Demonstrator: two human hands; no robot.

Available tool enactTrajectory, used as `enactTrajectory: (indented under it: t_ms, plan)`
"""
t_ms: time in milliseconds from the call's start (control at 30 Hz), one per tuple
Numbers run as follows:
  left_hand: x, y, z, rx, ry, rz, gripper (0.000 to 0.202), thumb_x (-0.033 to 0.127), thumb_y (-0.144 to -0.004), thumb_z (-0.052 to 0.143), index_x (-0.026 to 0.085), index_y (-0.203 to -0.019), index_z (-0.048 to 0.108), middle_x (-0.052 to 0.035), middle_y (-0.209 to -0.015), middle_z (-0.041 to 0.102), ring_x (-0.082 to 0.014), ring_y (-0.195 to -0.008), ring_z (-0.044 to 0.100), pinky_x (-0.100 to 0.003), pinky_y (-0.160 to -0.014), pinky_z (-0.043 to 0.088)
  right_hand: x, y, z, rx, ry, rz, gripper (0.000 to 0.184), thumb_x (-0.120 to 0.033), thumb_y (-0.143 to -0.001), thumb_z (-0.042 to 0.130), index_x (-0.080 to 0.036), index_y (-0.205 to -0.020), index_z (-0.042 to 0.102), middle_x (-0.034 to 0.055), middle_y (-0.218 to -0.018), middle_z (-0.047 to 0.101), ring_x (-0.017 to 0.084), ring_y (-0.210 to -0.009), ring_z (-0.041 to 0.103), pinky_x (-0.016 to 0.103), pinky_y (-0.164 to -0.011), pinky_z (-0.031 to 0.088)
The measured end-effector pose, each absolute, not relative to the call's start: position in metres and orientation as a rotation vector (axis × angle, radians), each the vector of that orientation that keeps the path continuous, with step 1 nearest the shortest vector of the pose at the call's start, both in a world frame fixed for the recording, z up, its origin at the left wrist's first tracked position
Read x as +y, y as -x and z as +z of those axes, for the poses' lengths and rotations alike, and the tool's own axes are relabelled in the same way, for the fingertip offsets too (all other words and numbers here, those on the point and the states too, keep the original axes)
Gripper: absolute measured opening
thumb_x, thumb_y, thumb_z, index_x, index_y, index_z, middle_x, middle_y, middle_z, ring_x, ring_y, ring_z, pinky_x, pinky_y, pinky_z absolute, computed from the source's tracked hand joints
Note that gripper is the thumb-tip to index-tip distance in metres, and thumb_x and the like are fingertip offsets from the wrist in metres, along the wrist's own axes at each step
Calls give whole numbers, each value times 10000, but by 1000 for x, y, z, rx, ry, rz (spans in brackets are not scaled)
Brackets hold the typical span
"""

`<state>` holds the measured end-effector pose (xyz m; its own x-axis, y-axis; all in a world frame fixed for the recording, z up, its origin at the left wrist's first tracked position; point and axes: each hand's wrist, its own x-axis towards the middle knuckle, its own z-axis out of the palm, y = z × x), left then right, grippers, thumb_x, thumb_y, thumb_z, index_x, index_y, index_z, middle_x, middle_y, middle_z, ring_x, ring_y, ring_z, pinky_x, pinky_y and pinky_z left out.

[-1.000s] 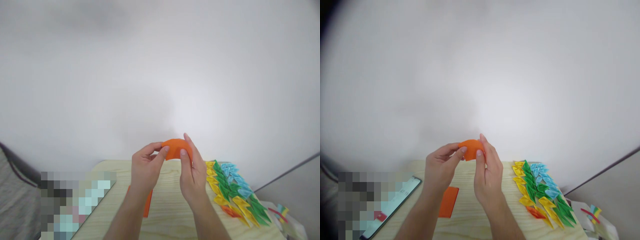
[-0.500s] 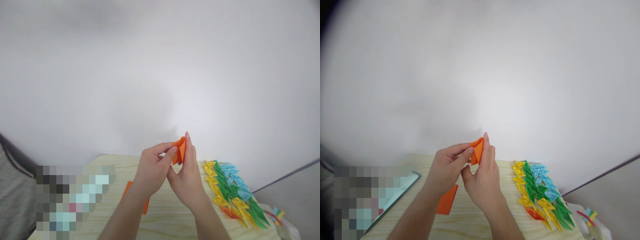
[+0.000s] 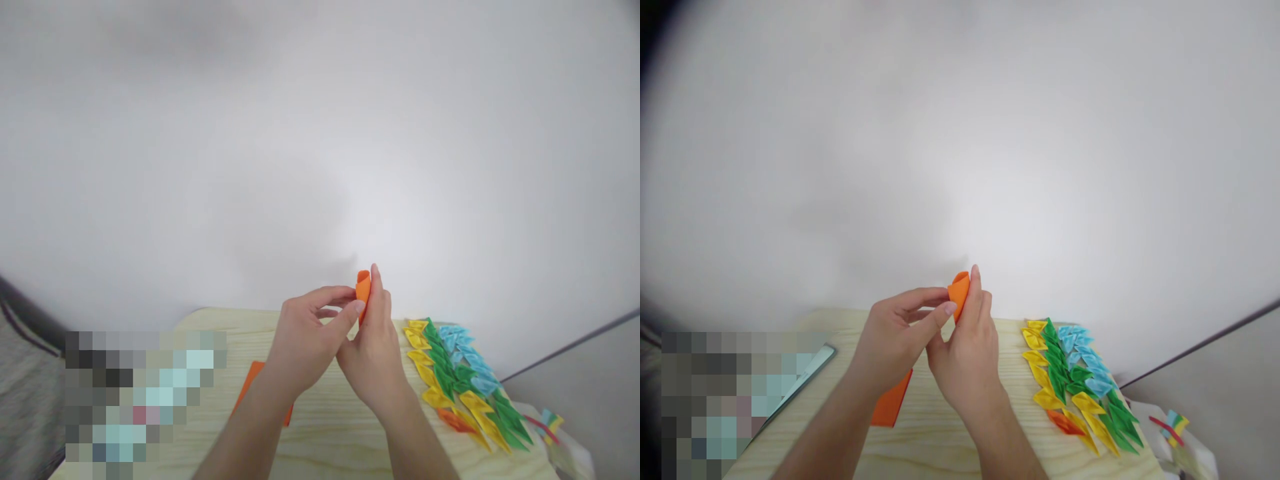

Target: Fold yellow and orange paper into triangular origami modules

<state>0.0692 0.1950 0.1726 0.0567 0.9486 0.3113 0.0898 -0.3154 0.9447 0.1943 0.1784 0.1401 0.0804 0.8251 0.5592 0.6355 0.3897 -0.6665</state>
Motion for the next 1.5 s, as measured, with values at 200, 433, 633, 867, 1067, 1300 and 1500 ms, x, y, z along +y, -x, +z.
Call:
enactTrajectory:
  t_ms: [200, 433, 633, 867, 1067, 1300, 1500]
  plan:
    - [198, -67, 175, 1242, -1541, 1420, 168, 315, -908, 717, 209, -975, 829, -17, -902, 817, -174, -775, 756, -260, -743, 622, 171, -196, 154, -1631, 1266, 412, 1081, -151, -811, 707, -287, -1686, 87, 163, -1447, 516, 335, -1265, 581, 507, -1018, 543]
    - [203, -57, 177, 1180, -1571, 1373, 134, 275, -927, 693, 224, -992, 798, 15, -933, 807, -144, -818, 739, -221, -732, 578, 177, -222, 162, -1524, 1035, 890, 644, -257, -921, 722, -317, -1509, 464, 57, -1179, 746, 242, -1029, 721, 462, -987, 555]
    - [197, -51, 181, 1066, -1743, 1191, 116, 261, -950, 670, 246, -927, 783, 44, -873, 800, -130, -818, 724, -200, -715, 544, 187, -241, 159, -1437, 980, 1084, 326, -318, -896, 791, -235, -1205, 725, 53, -1016, 772, 242, -980, 715, 408, -913, 574]
    - [194, -55, 184, 993, -1671, 1271, 118, 330, -963, 692, 254, -941, 779, 31, -894, 795, -131, -851, 712, -216, -794, 539, 185, -251, 168, -1364, 897, 1157, 130, -286, -892, 812, -204, -991, 796, 19, -867, 756, 154, -786, 659, 277, -731, 540]
    - [192, -63, 184, 922, -1568, 1343, 163, 349, -883, 795, 250, -1010, 777, -2, -928, 772, -161, -872, 709, -258, -795, 573, 186, -252, 170, -1153, 777, 1124, 96, -276, -899, 809, -192, -923, 770, 11, -784, 747, 125, -626, 635, 252, -591, 533]
    - [187, -64, 186, 952, -1585, 1381, 95, 278, -882, 786, 253, -973, 781, 10, -944, 781, -144, -845, 710, -261, -814, 588, 182, -250, 175, -1122, 713, 1184, 115, -242, -910, 793, -195, -1013, 778, 50, -888, 799, 156, -712, 710, 283, -663, 590]
    - [184, -65, 191, 971, -1629, 1481, 57, 236, -868, 789, 251, -923, 788, 29, -893, 776, -122, -784, 711, -225, -758, 577, 178, -251, 177, -1142, 737, 1166, 142, -214, -895, 807, -194, -1030, 767, 61, -902, 819, 165, -714, 738, 284, -679, 611]
